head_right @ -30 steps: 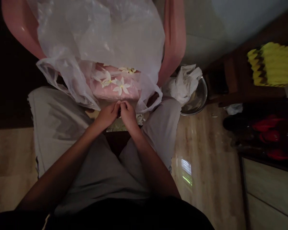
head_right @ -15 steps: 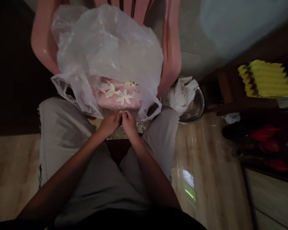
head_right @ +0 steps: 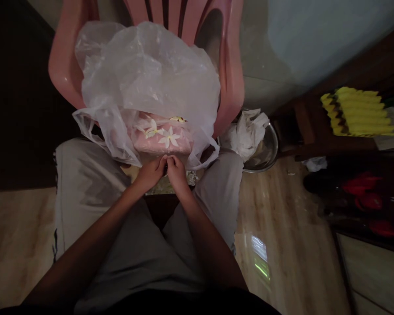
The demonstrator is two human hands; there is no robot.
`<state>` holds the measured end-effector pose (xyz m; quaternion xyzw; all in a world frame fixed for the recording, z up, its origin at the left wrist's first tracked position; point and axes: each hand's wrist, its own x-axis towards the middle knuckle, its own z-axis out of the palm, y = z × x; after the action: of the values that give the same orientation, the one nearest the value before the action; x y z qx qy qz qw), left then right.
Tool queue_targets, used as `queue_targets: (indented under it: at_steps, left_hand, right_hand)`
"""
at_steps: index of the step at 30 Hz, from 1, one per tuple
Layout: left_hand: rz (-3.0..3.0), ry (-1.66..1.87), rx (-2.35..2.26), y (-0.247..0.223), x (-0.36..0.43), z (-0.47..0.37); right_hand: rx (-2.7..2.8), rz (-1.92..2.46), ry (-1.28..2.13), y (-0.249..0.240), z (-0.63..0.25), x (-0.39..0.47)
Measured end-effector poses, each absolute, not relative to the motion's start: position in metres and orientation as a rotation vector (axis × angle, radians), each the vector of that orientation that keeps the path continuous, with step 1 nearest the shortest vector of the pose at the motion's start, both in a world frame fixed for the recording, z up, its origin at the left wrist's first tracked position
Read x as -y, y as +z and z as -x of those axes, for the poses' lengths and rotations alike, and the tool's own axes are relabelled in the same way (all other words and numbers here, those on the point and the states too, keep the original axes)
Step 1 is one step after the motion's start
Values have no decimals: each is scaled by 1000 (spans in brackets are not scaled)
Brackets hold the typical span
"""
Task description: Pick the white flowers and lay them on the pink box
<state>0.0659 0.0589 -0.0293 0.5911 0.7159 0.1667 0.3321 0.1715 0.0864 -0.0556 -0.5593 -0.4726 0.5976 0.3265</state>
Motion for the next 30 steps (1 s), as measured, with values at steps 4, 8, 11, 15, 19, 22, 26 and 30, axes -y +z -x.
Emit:
queue_targets:
  at_steps: [4,8,11,15,19,22,26,30]
  left_hand:
    - [-1546,440,-1864,-32,-59,-65]
    - [-1540,457,-1848,-33,-58,-65]
    - [-1531,462,-1851,-32,-58,-65]
    - [-1537,459,-1847,-32,-59,-66]
    - [-1555,469,-1844,-33,-59,-65]
    - [-1568,483,-1839,-35,-58,-65]
    - [-1557,498,-1827,-37,-58,-64]
    - [-1525,499,-1834,-39,-58,-64]
  right_hand:
    - [1226,1456,1559,-58,-172,-87]
    - [1241,1462,1558,-58,-171,-87]
    - [1242,1465,1551,-56,-171,-87]
    - [1250,1477,1541,-56,-171,-88]
    - [1267,1467,1527,-58,-171,-88]
    - [1295,1457,1505,-59,-171,-87]
    - [1320,1441,1485,-60,-172,-86]
    - [1331,1423,1489,-62,-173,-86]
